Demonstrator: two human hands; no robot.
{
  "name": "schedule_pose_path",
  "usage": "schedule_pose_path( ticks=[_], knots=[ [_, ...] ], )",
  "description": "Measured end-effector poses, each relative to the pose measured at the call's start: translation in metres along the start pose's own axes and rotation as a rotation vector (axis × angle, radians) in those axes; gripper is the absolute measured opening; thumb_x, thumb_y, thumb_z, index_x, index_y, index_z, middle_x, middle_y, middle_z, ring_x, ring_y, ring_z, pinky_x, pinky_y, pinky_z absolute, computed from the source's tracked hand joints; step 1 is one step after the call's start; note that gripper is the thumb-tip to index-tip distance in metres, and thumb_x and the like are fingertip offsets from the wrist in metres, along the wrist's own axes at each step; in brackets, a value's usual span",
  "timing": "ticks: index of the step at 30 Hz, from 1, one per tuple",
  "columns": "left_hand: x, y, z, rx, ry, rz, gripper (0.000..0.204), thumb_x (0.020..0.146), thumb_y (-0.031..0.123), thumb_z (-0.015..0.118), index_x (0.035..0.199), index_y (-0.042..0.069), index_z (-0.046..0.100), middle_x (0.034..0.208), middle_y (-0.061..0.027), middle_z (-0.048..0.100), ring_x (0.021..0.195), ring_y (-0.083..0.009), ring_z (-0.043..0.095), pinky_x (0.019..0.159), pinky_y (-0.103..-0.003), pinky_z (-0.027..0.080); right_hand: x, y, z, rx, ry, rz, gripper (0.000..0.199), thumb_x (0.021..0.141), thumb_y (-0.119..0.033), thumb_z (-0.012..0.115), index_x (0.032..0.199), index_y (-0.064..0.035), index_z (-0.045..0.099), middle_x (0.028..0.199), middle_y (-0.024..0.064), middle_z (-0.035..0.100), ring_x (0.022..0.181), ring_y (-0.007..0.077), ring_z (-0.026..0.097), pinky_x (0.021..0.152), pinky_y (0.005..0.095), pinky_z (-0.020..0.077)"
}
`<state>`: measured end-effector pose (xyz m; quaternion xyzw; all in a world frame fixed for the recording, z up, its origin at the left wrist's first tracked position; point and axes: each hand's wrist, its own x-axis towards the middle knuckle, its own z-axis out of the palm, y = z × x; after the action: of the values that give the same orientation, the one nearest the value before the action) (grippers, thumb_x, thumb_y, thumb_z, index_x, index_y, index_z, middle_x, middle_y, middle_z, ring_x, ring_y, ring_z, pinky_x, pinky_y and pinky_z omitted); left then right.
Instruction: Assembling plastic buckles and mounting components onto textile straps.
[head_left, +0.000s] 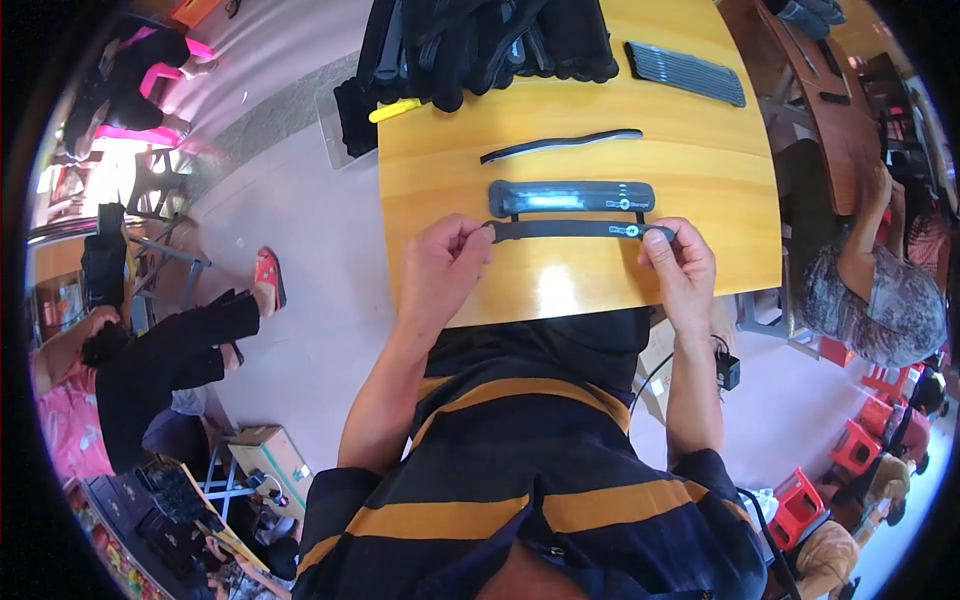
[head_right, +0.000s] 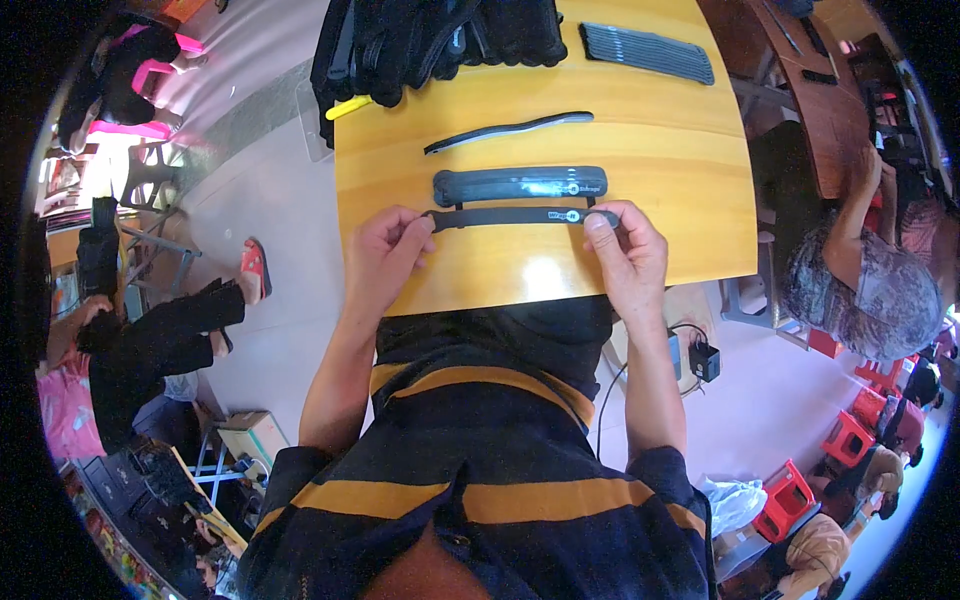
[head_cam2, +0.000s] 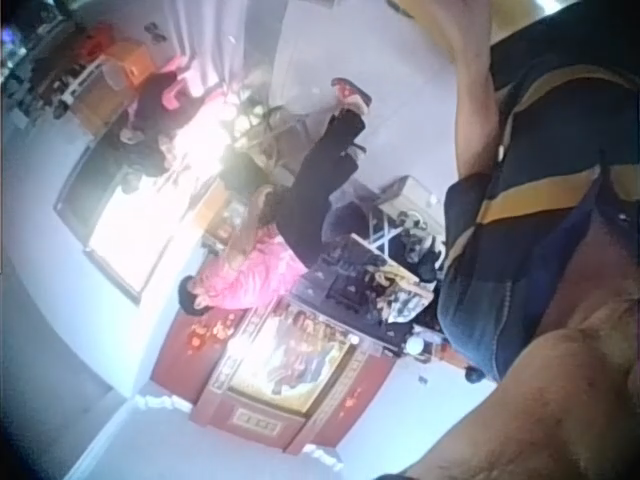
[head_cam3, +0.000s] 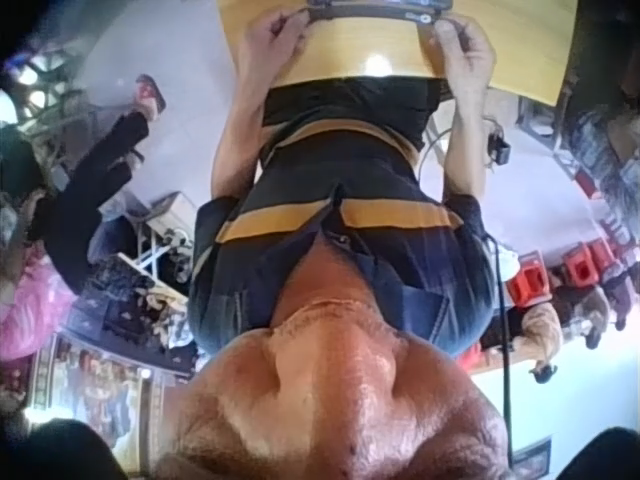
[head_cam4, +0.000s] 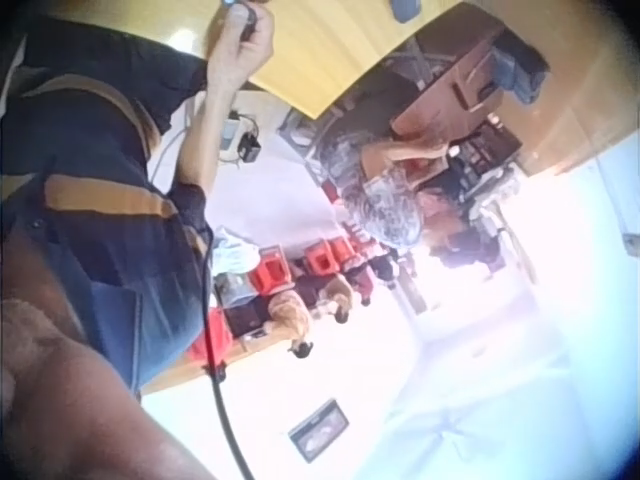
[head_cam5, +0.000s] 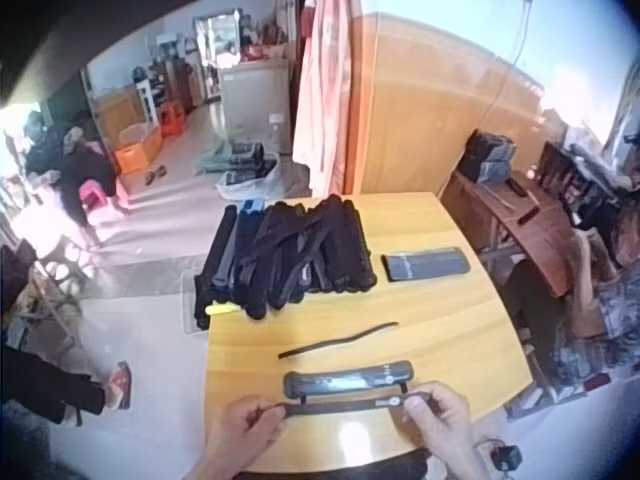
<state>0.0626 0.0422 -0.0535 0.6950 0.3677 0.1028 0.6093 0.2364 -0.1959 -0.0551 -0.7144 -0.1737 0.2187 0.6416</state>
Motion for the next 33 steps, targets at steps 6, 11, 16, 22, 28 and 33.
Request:
schedule_pose_path(
  ticks=[6,11,16,22,28,33],
  knots=[
    [0.015,-0.004,0.004,0.061,0.036,0.051,0.015,0.096,0.012,0.071,0.088,-0.001,0.071,0.065,-0.0043,0.064,0.058,-0.0084,0.056,0.054,-0.027,0.045,0.022,0.002,-0.007,-0.091,0.02,-0.004,0.015,0.103,-0.017,0.069,0.101,-0.0028,0.069,0.08,-0.0042,0.062,0.072,0.0046,0.057,0.066,0.0209,0.0478],
    [0.02,0.006,0.004,0.244,0.005,0.066,0.014,0.096,0.011,0.067,0.09,-0.001,0.07,0.065,-0.0132,0.063,0.055,-0.016,0.058,0.054,-0.033,0.046,0.03,0.005,-0.012,-0.308,0.015,0.014,0.017,0.102,-0.017,0.071,0.096,-0.0019,0.069,0.074,-0.0065,0.058,0.068,0.0022,0.05,0.062,0.0199,0.0422],
    [0.025,0.012,0.004,0.356,-0.003,0.093,0.016,0.096,0.013,0.067,0.089,-0.001,0.07,0.068,-0.0179,0.066,0.056,-0.0285,0.063,0.055,-0.038,0.049,0.034,0.004,-0.007,-0.301,0.028,0.029,0.016,0.102,-0.016,0.071,0.095,-0.0024,0.069,0.074,-0.0072,0.057,0.068,0.0016,0.048,0.061,0.0194,0.0404],
    [0.028,0.014,0.005,0.414,-0.004,0.104,0.019,0.096,0.015,0.067,0.086,-0.001,0.068,0.068,-0.0213,0.064,0.06,-0.0377,0.065,0.057,-0.042,0.05,0.036,0.009,-0.008,-0.266,0.031,0.046,0.014,0.102,-0.016,0.07,0.095,-0.0039,0.069,0.075,-0.0074,0.057,0.067,0.0018,0.048,0.06,0.0191,0.0398],
    [0.03,0.016,0.006,0.487,0.007,0.151,0.022,0.096,0.017,0.067,0.083,0.0,0.067,0.068,-0.0224,0.063,0.062,-0.0415,0.064,0.058,-0.046,0.05,0.038,0.01,-0.007,-0.242,0.059,0.057,0.014,0.1,-0.013,0.073,0.093,-0.0013,0.07,0.074,-0.0093,0.057,0.067,0.0005,0.046,0.059,0.0187,0.0385],
    [0.031,0.016,0.006,0.517,0.014,0.167,0.022,0.096,0.018,0.066,0.082,0.001,0.067,0.068,-0.0218,0.063,0.063,-0.0423,0.064,0.059,-0.048,0.05,0.038,0.013,-0.006,-0.248,0.071,0.061,0.014,0.1,-0.013,0.073,0.093,-0.0014,0.069,0.073,-0.0089,0.056,0.066,0.0005,0.045,0.059,0.0187,0.0382]
  ],
)
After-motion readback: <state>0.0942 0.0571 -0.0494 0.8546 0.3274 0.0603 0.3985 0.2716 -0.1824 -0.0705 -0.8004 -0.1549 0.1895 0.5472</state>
